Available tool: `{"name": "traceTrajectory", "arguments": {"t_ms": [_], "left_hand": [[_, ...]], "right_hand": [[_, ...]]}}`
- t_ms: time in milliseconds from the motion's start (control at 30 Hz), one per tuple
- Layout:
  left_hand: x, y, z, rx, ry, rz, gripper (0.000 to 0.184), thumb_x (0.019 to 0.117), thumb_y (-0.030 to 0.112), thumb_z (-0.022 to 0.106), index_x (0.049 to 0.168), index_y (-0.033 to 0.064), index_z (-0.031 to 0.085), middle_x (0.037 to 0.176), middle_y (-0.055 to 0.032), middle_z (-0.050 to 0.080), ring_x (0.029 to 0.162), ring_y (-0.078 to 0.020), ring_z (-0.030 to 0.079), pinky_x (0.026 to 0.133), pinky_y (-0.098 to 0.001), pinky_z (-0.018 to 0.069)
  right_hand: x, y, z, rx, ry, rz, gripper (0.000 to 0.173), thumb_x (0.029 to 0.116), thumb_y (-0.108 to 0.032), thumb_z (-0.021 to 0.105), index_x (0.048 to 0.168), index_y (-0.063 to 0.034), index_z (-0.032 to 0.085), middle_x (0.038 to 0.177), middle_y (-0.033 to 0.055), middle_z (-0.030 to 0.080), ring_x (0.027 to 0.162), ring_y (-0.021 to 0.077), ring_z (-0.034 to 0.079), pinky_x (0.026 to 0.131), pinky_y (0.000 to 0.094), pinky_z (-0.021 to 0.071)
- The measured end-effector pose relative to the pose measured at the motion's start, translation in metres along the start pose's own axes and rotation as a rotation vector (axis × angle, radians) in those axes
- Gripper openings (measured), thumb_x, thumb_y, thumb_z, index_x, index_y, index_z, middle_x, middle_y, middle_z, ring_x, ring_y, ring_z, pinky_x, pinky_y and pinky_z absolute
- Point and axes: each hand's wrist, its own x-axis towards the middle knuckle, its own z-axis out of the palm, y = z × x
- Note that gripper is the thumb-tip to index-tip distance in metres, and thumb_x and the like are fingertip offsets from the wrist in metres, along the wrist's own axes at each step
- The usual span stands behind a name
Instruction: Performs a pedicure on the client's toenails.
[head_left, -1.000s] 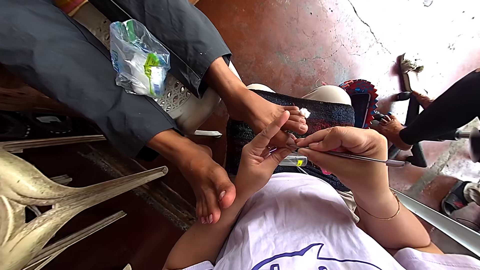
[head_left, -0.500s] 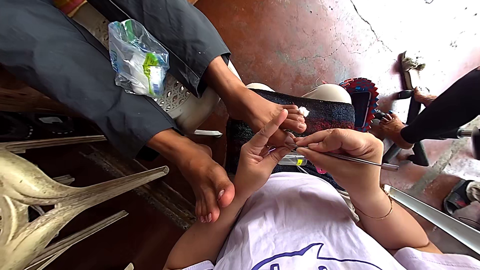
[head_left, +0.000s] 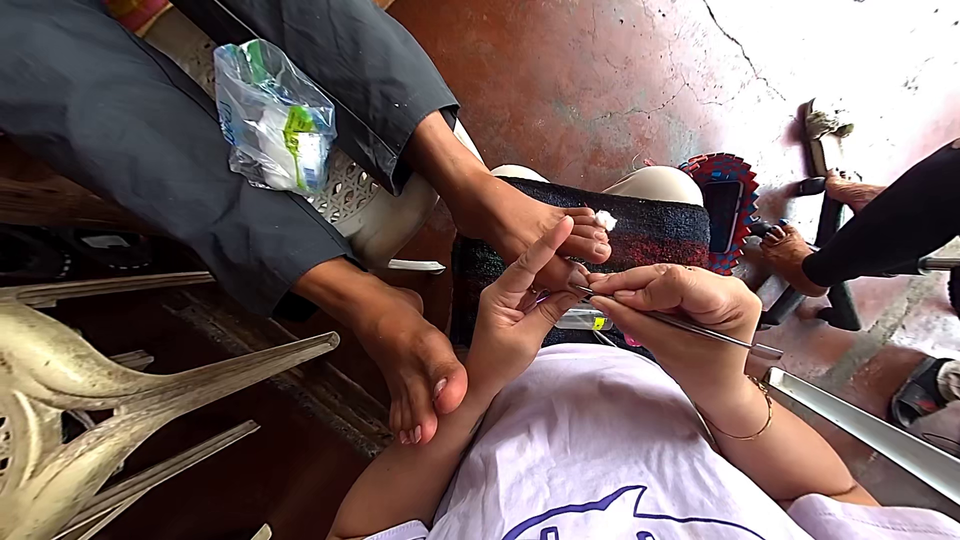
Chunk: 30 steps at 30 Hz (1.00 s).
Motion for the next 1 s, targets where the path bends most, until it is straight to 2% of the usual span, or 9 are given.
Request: {"name": "traceTrajectory", "arguments": {"t_ms": [367, 467, 533, 667, 867, 1000], "left_hand": [[0.001, 0.001, 0.002, -0.016, 0.009, 0.002, 0.06, 0.0944, -0.006, 0.064, 0.149, 0.017, 0.053, 0.128, -0.0072, 0.067, 0.112, -0.0167, 0.067, 0.097, -0.0321, 0.057], [0.001, 0.001, 0.002, -0.039, 0.008, 0.005, 0.06, 0.0943, -0.006, 0.064, 0.149, 0.0157, 0.052, 0.13, -0.0082, 0.066, 0.113, -0.0177, 0.067, 0.098, -0.0328, 0.0565], [0.001, 0.001, 0.003, -0.053, 0.01, 0.004, 0.061, 0.094, -0.006, 0.065, 0.149, 0.0159, 0.053, 0.128, -0.0078, 0.067, 0.111, -0.017, 0.067, 0.097, -0.0326, 0.0567], [0.001, 0.001, 0.003, -0.067, 0.007, 0.003, 0.06, 0.0938, -0.006, 0.065, 0.149, 0.017, 0.054, 0.128, -0.0079, 0.067, 0.111, -0.0175, 0.067, 0.097, -0.0328, 0.0573], [0.0, 0.0, 0.002, -0.052, 0.017, -0.009, 0.062, 0.0931, -0.006, 0.066, 0.148, 0.0191, 0.054, 0.127, -0.0052, 0.068, 0.111, -0.015, 0.067, 0.096, -0.0309, 0.057], [0.0, 0.0, 0.002, -0.038, 0.016, -0.006, 0.062, 0.0931, -0.006, 0.066, 0.148, 0.0197, 0.054, 0.128, -0.0045, 0.068, 0.113, -0.0152, 0.067, 0.098, -0.0316, 0.0567]], "right_hand": [[-0.011, 0.006, 0.006, -0.04, 0.034, -0.088, 0.016, 0.0842, 0.009, 0.076, 0.079, 0.0004, 0.063, 0.094, 0.0118, 0.077, 0.093, 0.0175, 0.077, 0.081, 0.0289, 0.0648], [-0.017, 0.009, 0.009, -0.057, 0.055, -0.128, 0.014, 0.0867, 0.008, 0.075, 0.084, 0.0, 0.064, 0.098, 0.0121, 0.077, 0.098, 0.0199, 0.076, 0.087, 0.0325, 0.0647], [-0.02, 0.01, 0.01, -0.079, 0.061, -0.151, 0.012, 0.0881, 0.008, 0.074, 0.087, -0.0002, 0.065, 0.101, 0.0125, 0.077, 0.099, 0.0207, 0.076, 0.086, 0.0333, 0.065], [-0.015, 0.0, 0.007, -0.062, 0.044, -0.083, 0.013, 0.0881, 0.008, 0.073, 0.085, -0.0004, 0.064, 0.1, 0.0119, 0.076, 0.093, 0.0169, 0.076, 0.079, 0.0279, 0.0648], [0.007, -0.024, -0.002, -0.152, -0.099, 0.008, 0.011, 0.0854, 0.008, 0.069, 0.078, 0.0017, 0.065, 0.096, 0.0108, 0.075, 0.091, 0.0102, 0.073, 0.077, 0.0201, 0.0606], [0.021, -0.034, -0.005, -0.294, -0.179, 0.011, 0.012, 0.0839, 0.006, 0.07, 0.075, -0.0015, 0.069, 0.092, 0.0078, 0.076, 0.087, 0.0058, 0.072, 0.074, 0.0169, 0.0584]]}}
